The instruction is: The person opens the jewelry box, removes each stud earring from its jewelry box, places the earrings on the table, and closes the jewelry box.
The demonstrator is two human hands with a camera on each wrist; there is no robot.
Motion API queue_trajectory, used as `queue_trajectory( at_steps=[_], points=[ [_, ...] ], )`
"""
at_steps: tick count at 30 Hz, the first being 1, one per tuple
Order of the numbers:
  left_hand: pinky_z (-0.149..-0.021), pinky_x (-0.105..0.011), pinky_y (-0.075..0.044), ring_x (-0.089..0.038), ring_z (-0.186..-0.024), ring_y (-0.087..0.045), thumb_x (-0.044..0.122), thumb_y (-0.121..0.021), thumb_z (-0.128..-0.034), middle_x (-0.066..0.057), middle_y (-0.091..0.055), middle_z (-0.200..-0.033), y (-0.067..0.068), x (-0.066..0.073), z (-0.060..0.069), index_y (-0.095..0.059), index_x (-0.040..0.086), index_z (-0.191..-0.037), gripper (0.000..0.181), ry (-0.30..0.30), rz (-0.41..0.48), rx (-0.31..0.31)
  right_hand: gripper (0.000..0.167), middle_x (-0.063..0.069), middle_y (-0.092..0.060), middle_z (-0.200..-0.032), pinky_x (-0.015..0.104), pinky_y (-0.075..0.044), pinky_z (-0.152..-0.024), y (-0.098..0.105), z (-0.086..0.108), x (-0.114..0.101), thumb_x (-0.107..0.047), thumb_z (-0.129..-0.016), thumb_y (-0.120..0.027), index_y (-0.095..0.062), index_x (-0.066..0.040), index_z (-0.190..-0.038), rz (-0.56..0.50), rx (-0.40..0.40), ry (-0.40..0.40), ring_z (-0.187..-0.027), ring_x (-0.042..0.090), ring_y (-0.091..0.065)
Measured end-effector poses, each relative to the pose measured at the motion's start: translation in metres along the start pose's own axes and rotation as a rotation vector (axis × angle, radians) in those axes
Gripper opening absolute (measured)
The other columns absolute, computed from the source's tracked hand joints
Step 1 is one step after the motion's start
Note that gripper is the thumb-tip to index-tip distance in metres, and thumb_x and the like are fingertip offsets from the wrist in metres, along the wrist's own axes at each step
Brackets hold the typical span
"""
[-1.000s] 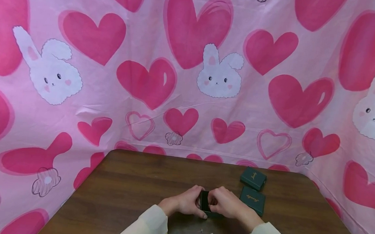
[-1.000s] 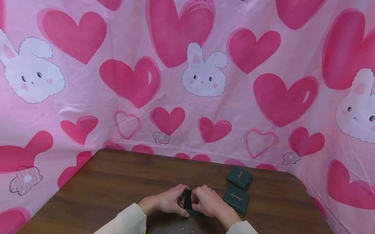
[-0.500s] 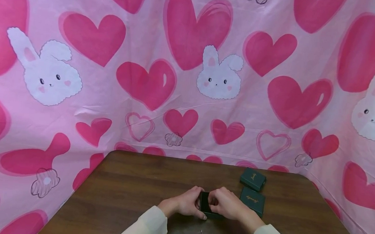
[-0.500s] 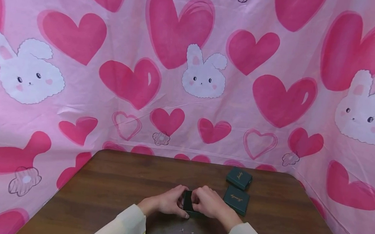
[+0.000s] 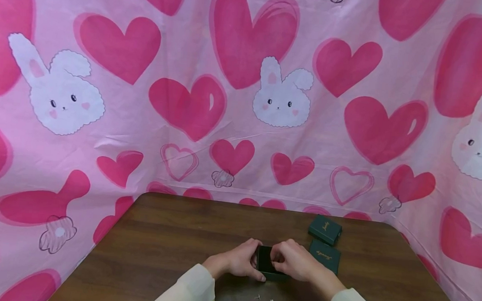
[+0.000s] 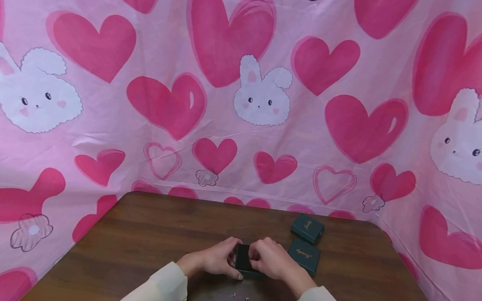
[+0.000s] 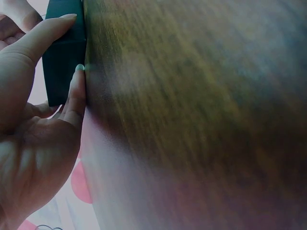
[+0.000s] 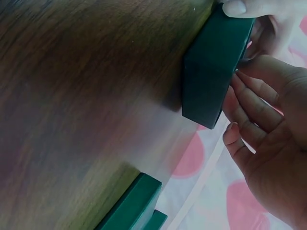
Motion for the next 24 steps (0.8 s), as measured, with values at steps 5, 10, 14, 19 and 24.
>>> queue_trajectory(
  at_steps=[5,10,14,19,24],
  points=[
    [-0.077,-0.022,-0.048,-0.009,-0.088,-0.051,0.021,-0.091,-0.0780,-0.001,-0.048,-0.108,0.000,0.000,0.001,-0.050,0.008,-0.126,0.065,-0.002,0.003,-0.001,0.005,-0.014,-0.061,-0.076,0.025,-0.050,-0.064,0.003,0.003,-0.002,-0.011,-0.090,-0.077,-0.074,-0.015,-0.088,0.004,0.010,0.016,-0.067,0.004,-0.055],
    [-0.077,-0.022,-0.048,-0.010,-0.089,-0.052,0.021,-0.091,-0.0784,-0.002,-0.048,-0.109,0.000,0.001,0.001,-0.049,0.008,-0.125,0.063,-0.004,0.013,-0.005,0.003,-0.014,-0.062,-0.078,0.026,-0.052,-0.066,0.005,0.006,-0.002,-0.013,-0.090,-0.078,-0.075,-0.012,-0.090,0.011,0.005,0.015,-0.069,0.004,-0.056],
    [-0.077,-0.023,-0.048,-0.010,-0.089,-0.052,0.021,-0.090,-0.0785,-0.001,-0.048,-0.109,0.000,0.001,0.001,-0.050,0.010,-0.124,0.062,-0.002,0.016,-0.004,0.004,-0.014,-0.064,-0.079,0.027,-0.053,-0.068,0.007,0.009,-0.003,-0.015,-0.091,-0.078,-0.075,-0.012,-0.091,0.016,0.007,0.019,-0.070,0.003,-0.057],
    [-0.077,-0.023,-0.048,-0.010,-0.088,-0.051,0.020,-0.091,-0.0779,-0.002,-0.048,-0.108,0.000,0.000,0.001,-0.050,0.009,-0.124,0.062,-0.004,0.015,0.000,0.005,-0.013,-0.065,-0.080,0.026,-0.053,-0.067,0.009,0.012,-0.004,-0.015,-0.092,-0.077,-0.075,-0.011,-0.092,0.004,0.001,0.028,-0.069,0.003,-0.057],
    [-0.078,-0.023,-0.048,-0.010,-0.089,-0.051,0.021,-0.091,-0.0780,-0.002,-0.049,-0.109,-0.001,-0.001,0.000,-0.050,0.008,-0.125,0.063,-0.002,0.012,-0.001,0.005,-0.014,-0.065,-0.081,0.024,-0.053,-0.067,0.011,0.015,-0.006,-0.016,-0.093,-0.076,-0.074,-0.011,-0.092,0.006,0.006,0.046,-0.070,0.001,-0.057]
  ],
)
Point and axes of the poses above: each hand's wrist, its own z-axis away from the middle knuckle, its own y-axis out of the back of the hand, x = y × z, the point moved 9 cm from there along -z, towards the middle knuckle
